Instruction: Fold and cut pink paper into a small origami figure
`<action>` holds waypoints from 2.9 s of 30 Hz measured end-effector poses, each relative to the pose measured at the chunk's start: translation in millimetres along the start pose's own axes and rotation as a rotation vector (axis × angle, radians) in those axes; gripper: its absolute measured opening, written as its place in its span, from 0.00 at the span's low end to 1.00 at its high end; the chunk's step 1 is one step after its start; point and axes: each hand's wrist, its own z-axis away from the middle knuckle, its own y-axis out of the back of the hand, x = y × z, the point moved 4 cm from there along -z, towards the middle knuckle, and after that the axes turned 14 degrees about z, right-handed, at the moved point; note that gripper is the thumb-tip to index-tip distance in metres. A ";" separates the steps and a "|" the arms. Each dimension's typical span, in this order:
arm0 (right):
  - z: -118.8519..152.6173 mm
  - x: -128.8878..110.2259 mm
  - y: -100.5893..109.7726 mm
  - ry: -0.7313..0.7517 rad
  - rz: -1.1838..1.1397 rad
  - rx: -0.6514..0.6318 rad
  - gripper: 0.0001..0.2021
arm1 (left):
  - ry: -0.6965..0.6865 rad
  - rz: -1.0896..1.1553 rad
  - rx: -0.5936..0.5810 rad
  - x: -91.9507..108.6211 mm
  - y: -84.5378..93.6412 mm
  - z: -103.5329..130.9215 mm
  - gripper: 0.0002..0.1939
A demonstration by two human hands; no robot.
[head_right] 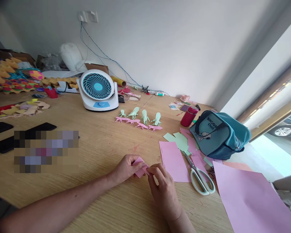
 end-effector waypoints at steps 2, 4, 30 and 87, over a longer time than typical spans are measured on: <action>1.2 0.1 -0.4 0.013 0.028 -0.015 0.10 | 0.000 0.029 -0.014 1.0 -1.3 0.0 0.23; 1.7 0.1 -0.7 0.026 0.061 -0.022 0.09 | -0.018 0.038 -0.014 1.2 -0.8 -0.5 0.23; -1.7 -6.3 9.0 0.113 0.077 0.051 0.11 | 0.032 0.139 -0.125 5.2 -3.7 -0.2 0.25; -0.9 -8.3 11.8 0.158 0.185 0.027 0.10 | 0.071 0.038 -0.112 -1.5 0.4 -0.8 0.26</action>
